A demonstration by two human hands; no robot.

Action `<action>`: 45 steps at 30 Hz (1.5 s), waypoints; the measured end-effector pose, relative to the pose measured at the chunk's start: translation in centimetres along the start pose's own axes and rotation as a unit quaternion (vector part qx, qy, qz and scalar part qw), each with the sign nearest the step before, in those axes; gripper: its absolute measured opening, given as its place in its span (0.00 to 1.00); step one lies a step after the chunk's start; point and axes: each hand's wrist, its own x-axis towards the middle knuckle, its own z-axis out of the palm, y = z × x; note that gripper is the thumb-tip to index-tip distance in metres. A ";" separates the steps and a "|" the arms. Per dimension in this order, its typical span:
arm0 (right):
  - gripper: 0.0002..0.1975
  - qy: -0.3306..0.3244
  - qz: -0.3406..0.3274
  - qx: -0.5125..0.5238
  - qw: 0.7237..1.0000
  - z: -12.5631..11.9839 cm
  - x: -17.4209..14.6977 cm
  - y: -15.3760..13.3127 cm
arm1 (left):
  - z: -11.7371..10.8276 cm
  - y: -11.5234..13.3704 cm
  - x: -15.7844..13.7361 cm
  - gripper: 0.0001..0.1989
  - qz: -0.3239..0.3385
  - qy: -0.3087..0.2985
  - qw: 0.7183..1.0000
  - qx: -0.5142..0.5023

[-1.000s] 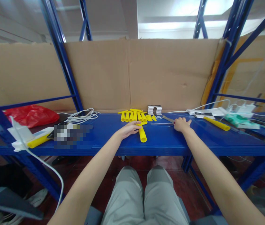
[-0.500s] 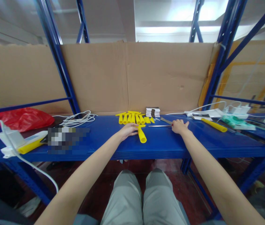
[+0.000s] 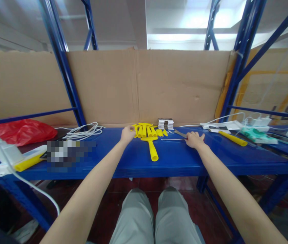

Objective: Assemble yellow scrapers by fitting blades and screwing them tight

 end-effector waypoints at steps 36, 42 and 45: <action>0.33 0.126 -0.035 0.138 0.982 -1.3 10.9 -5.1 | 1.5 -2.9 -1.8 0.15 0.240 0.054 0.968 0.055; 0.33 0.085 -0.026 0.128 0.988 0.0 14.3 -5.5 | 1.8 -2.7 -2.1 0.16 0.255 0.019 0.964 0.067; 0.32 0.030 -0.026 0.110 0.993 1.1 15.2 -5.5 | 1.8 -2.5 -2.4 0.16 0.261 0.002 0.963 0.069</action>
